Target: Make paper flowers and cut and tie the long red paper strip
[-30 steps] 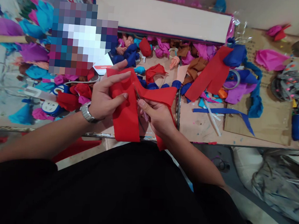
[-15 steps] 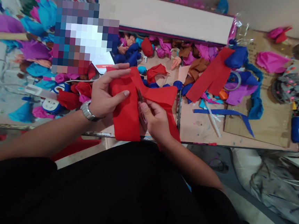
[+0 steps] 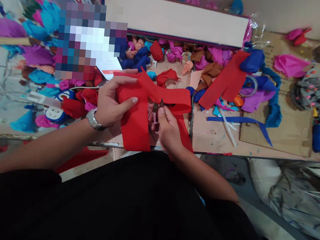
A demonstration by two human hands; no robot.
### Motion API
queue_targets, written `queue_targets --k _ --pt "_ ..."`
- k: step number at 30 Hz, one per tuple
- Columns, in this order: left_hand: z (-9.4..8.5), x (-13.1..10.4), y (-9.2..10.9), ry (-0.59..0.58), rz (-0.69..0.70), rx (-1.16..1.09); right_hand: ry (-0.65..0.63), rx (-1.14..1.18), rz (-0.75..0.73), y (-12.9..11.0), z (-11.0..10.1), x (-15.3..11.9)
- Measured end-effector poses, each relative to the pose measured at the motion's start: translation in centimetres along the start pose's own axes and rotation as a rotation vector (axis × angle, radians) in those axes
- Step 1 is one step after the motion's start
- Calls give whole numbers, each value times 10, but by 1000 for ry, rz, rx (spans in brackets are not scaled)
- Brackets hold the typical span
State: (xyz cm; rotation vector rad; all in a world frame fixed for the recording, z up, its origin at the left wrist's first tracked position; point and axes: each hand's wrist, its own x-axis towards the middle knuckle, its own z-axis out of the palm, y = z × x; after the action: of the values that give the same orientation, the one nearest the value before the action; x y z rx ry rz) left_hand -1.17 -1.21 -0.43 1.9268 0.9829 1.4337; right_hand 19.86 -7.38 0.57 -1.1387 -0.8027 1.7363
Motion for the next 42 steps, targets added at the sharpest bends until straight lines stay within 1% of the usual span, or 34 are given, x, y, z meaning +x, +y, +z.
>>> queue_targets --k 4,8,10,13,19,22,25,29,35,40,42 --pt "0 0 2 19 -14 12 -13 34 35 1 -4 -5" --pt "0 0 3 17 -18 42 -121 1 28 0 -5 -10" --pt "-1 0 3 13 -20 48 -145 -22 2 -4 -6 -12" --pt "-1 0 2 5 -15 46 -128 -106 -29 -11 -8 -10" --pt "-2 -1 3 -15 -35 16 -119 -73 50 -9 -13 -4" --pt "-3 -1 2 -30 -32 11 -103 -14 46 -11 -9 -1" --pt "-4 0 2 -40 -23 3 -84 47 33 -19 -2 0" --pt "-4 0 4 -37 -21 -7 -71 66 83 -28 3 0" --pt "-3 2 4 -35 26 7 -83 66 96 -29 3 0" --pt "-2 0 0 -43 16 13 -83 85 80 -29 5 5" --pt "-2 0 0 -35 33 18 -84 79 90 -28 4 8"
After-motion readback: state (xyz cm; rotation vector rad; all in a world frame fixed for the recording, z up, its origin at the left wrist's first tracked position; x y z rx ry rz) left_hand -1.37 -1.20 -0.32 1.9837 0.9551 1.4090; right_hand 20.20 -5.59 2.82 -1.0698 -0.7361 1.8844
